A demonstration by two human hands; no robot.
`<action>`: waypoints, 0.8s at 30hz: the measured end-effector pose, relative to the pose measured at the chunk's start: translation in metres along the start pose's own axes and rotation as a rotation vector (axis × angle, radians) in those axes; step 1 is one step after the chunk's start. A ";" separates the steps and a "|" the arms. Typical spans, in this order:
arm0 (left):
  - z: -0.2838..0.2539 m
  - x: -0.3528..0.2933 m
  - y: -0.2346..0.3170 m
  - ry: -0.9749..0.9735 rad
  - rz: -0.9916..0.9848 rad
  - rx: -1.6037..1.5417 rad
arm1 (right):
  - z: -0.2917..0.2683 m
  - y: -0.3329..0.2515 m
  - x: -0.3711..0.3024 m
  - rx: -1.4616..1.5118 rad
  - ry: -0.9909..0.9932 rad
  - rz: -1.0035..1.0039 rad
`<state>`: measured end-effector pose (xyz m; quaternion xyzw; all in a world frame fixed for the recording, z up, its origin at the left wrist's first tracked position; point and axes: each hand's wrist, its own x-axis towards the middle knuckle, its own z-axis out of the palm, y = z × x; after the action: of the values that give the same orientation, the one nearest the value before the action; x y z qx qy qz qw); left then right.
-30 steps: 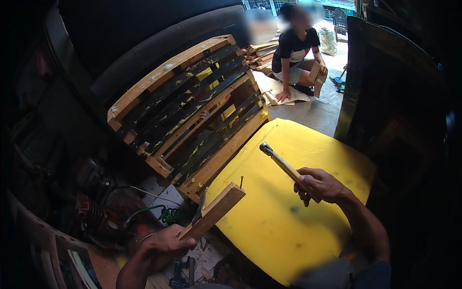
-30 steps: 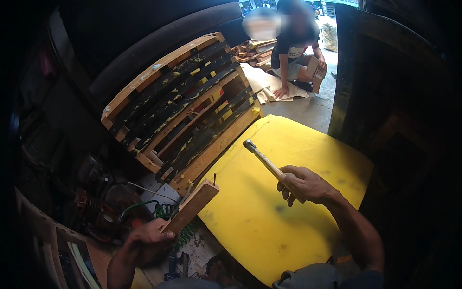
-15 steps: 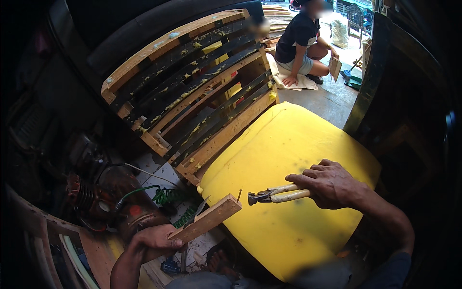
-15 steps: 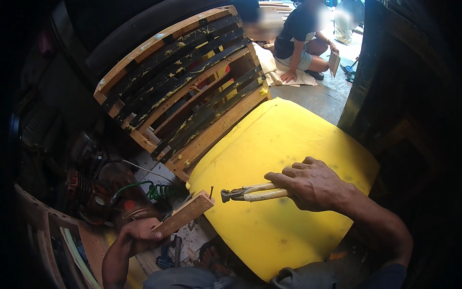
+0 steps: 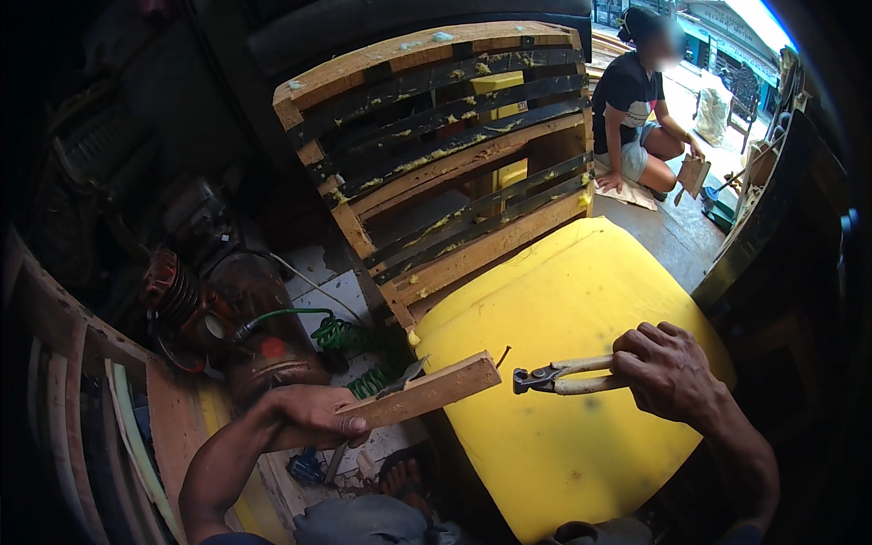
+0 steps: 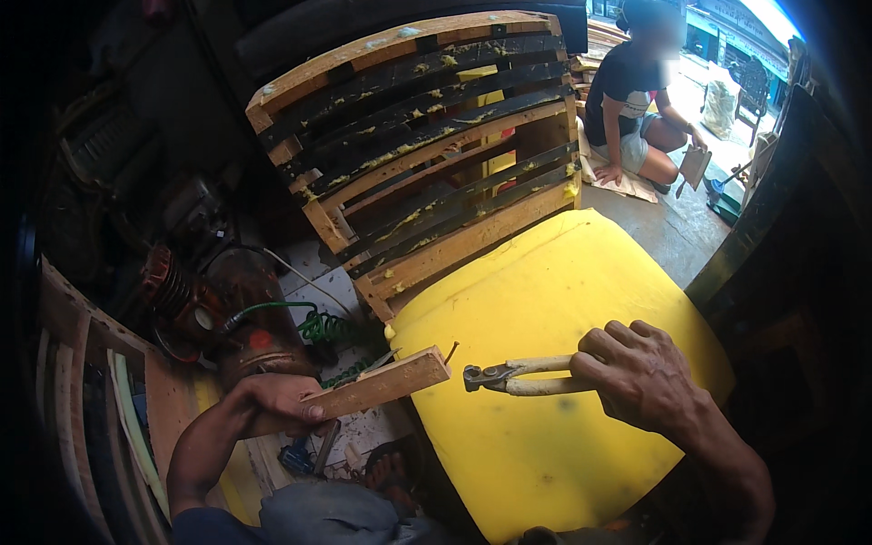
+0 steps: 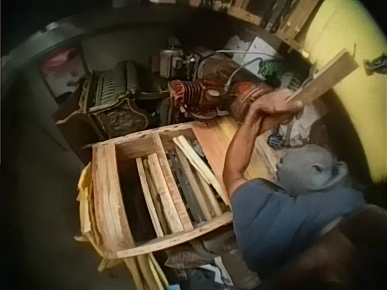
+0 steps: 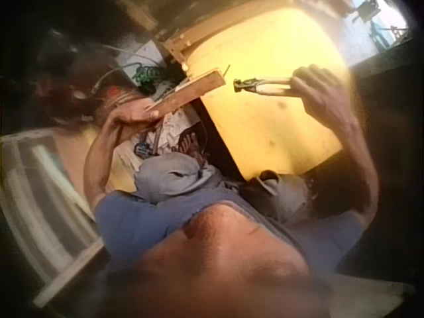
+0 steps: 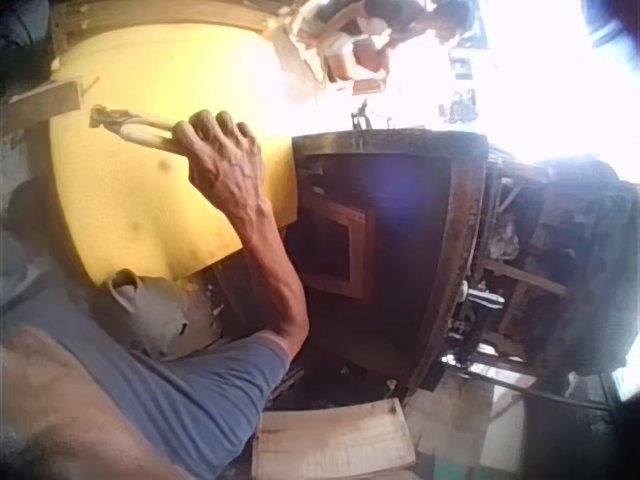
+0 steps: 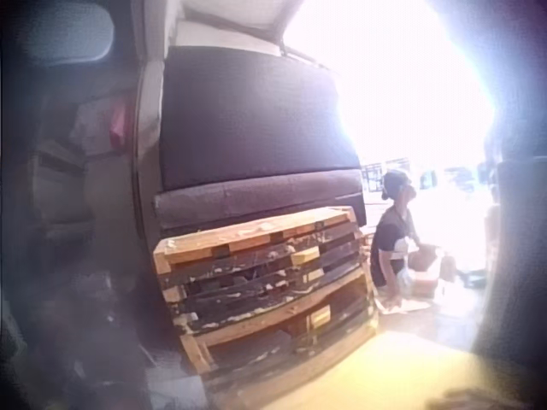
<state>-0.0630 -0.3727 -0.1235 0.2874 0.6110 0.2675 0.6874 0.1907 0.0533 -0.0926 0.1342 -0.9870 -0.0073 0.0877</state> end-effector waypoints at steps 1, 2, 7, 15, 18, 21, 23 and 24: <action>-0.001 -0.001 -0.002 -0.013 0.019 -0.013 | 0.000 0.002 0.000 -0.069 0.023 -0.039; -0.002 -0.001 -0.003 0.011 0.000 -0.013 | -0.001 0.003 -0.001 -0.092 0.039 -0.060; -0.007 -0.001 -0.011 -0.040 -0.116 -0.065 | 0.000 0.011 -0.001 -0.098 0.069 -0.081; -0.007 -0.002 -0.006 -0.063 -0.047 0.016 | 0.006 0.012 0.005 -0.021 0.128 -0.111; -0.008 -0.002 -0.001 -0.053 -0.036 0.091 | 0.005 0.012 0.006 0.012 0.108 -0.127; -0.006 -0.002 0.001 -0.050 -0.078 0.118 | 0.003 0.012 0.008 -0.010 0.108 -0.163; -0.004 -0.002 0.001 -0.037 -0.114 0.126 | 0.001 0.011 0.010 -0.051 0.096 -0.170; -0.004 -0.002 0.000 -0.021 -0.129 0.135 | 0.000 0.011 0.011 -0.063 0.083 -0.170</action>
<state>-0.0673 -0.3734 -0.1223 0.2962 0.6376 0.1779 0.6886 0.1777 0.0611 -0.0900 0.2149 -0.9668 -0.0404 0.1320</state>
